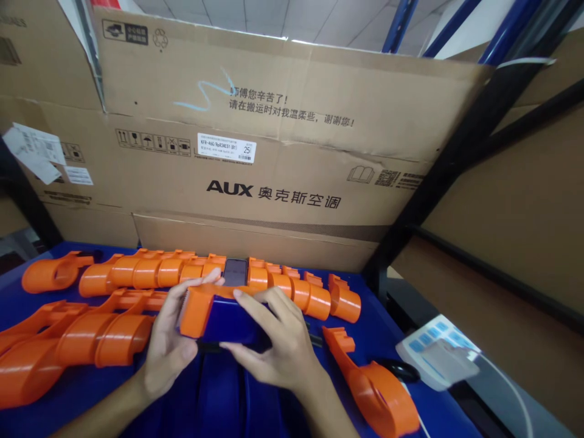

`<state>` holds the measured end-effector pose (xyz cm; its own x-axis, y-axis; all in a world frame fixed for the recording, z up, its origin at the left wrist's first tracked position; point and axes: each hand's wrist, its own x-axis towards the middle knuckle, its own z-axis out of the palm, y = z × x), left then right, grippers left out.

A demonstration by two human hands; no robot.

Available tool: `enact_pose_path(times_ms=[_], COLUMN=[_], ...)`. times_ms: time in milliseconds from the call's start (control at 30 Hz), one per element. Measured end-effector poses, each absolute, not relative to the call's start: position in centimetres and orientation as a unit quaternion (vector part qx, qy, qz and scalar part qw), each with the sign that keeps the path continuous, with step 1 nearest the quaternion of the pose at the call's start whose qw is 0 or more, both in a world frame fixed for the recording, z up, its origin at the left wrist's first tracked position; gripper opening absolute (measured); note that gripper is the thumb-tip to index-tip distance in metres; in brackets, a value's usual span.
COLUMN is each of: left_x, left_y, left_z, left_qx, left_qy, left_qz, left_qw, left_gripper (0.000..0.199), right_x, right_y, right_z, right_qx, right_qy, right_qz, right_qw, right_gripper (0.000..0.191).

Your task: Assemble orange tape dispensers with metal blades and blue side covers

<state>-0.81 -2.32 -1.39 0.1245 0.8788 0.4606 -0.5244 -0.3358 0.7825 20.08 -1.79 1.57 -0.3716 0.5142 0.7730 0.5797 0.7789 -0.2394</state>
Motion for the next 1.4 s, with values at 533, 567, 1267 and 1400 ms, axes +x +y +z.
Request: enact_pose_path(times_ms=[533,567,1267,1400], left_x=[-0.9,-0.8,0.4,0.0], left_y=[-0.7,-0.6,-0.6,-0.5], left_z=[-0.6,-0.6,-1.4,-2.3], left_qx=[0.470,0.477,0.656,0.700], left_qy=[0.285,0.293,0.281,0.262], left_qz=[0.682,0.686,0.612,0.572], left_qw=[0.482,0.465,0.341,0.337], left_gripper=[0.063,0.063,0.086,0.094], right_x=[19.8,19.7,19.9,20.4], right_y=[-1.4,-1.4,-1.5,-1.3], right_z=[0.9,0.9,1.3,-0.6], right_qx=[-0.290,-0.291,-0.312,-0.335], right_qy=[-0.838,-0.838,-0.833,-0.769], right_qz=[-0.160,-0.158,-0.090,0.049], right_qw=[0.434,0.434,0.448,0.543], right_gripper=[0.075,0.075,0.077,0.069])
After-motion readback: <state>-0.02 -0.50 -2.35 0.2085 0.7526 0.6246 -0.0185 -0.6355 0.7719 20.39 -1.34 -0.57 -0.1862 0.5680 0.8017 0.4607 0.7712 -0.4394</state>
